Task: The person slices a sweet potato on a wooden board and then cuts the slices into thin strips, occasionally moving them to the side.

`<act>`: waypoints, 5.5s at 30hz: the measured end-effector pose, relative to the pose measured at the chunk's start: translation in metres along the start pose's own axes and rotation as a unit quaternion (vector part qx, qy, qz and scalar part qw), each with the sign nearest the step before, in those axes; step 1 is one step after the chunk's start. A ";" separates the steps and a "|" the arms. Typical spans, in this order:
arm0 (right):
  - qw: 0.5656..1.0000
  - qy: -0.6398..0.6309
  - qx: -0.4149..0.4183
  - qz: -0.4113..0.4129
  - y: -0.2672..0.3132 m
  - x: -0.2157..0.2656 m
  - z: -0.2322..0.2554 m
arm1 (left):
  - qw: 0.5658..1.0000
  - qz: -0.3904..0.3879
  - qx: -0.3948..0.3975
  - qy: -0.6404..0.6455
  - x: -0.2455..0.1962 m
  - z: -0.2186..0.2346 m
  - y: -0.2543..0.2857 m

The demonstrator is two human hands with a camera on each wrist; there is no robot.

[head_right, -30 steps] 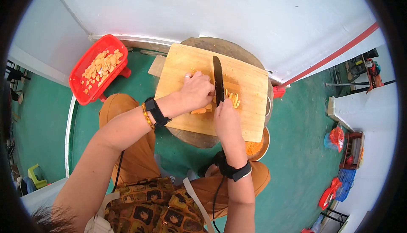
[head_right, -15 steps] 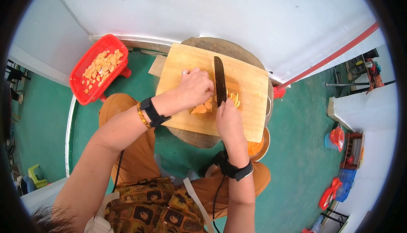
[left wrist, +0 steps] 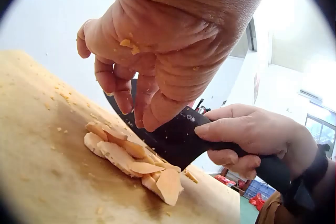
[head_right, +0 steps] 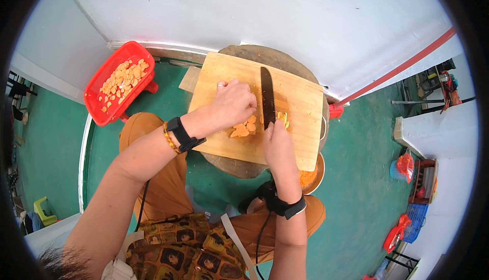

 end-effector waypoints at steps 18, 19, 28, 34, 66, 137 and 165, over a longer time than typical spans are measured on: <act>0.999 -0.018 0.012 -0.030 0.001 -0.004 0.007 | 1.000 -0.005 -0.001 -0.008 0.001 -0.004 0.000; 1.000 -0.020 0.009 -0.019 0.001 -0.004 0.006 | 1.000 -0.003 -0.002 -0.012 0.001 -0.005 -0.001; 1.000 0.002 0.001 0.002 0.003 0.003 0.002 | 1.000 -0.003 -0.005 -0.010 0.000 -0.002 0.000; 1.000 0.015 -0.001 0.015 0.007 0.004 -0.006 | 1.000 -0.008 -0.013 -0.017 0.000 -0.001 -0.001; 1.000 0.007 -0.007 -0.008 0.007 -0.008 0.012 | 0.994 -0.023 0.097 -0.042 -0.012 -0.016 0.006; 0.998 -0.055 0.001 -0.021 0.004 0.001 0.007 | 0.996 0.036 0.082 0.011 -0.010 -0.033 0.005; 1.000 0.005 -0.001 0.003 0.001 -0.005 -0.007 | 0.997 0.028 0.068 0.030 -0.012 -0.032 0.005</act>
Point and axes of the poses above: each hand's wrist, its own y-axis away from the middle knuckle, its own z-axis out of the back of the hand, x = y × z, the point moved 7 cm from there along -y, towards the middle knuckle, and after that the axes turned 1 degree about -x, right-handed, at the moved point
